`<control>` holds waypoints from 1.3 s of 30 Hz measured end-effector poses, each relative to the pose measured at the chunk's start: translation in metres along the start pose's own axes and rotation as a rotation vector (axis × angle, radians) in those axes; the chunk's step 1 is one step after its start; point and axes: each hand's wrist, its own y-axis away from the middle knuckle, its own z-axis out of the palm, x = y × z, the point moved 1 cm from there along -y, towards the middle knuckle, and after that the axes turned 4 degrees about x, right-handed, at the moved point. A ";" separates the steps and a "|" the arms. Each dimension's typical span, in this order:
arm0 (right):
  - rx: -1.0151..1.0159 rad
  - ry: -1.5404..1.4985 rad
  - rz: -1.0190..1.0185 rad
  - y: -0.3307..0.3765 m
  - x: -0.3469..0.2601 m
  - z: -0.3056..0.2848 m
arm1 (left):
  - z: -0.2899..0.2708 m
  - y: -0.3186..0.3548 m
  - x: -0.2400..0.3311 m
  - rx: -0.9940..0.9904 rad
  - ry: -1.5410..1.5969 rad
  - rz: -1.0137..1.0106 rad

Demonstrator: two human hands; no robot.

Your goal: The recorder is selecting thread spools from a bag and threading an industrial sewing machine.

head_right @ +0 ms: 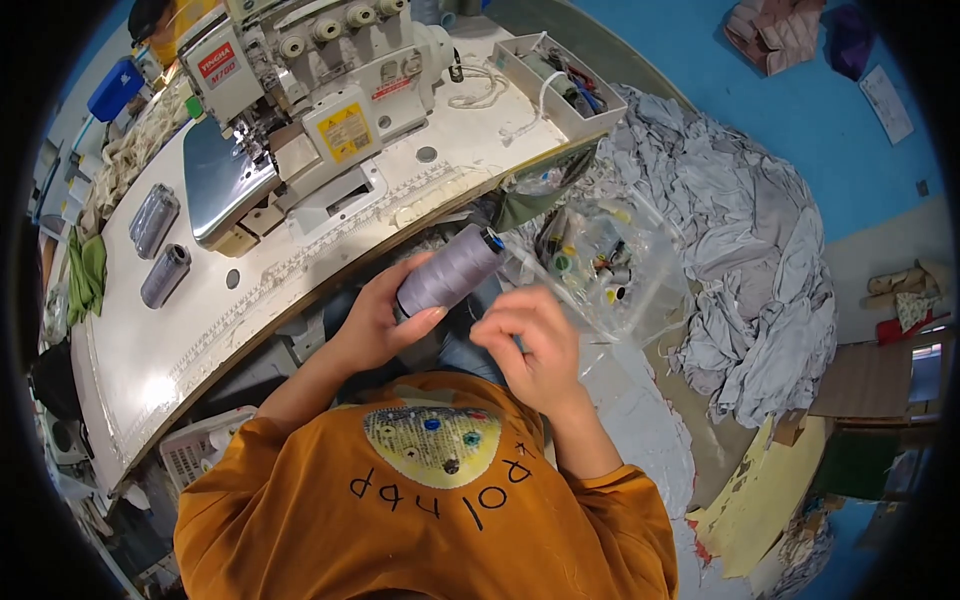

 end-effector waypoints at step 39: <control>0.106 0.229 0.145 -0.015 0.003 0.007 | 0.000 0.005 0.002 -0.046 0.273 -0.161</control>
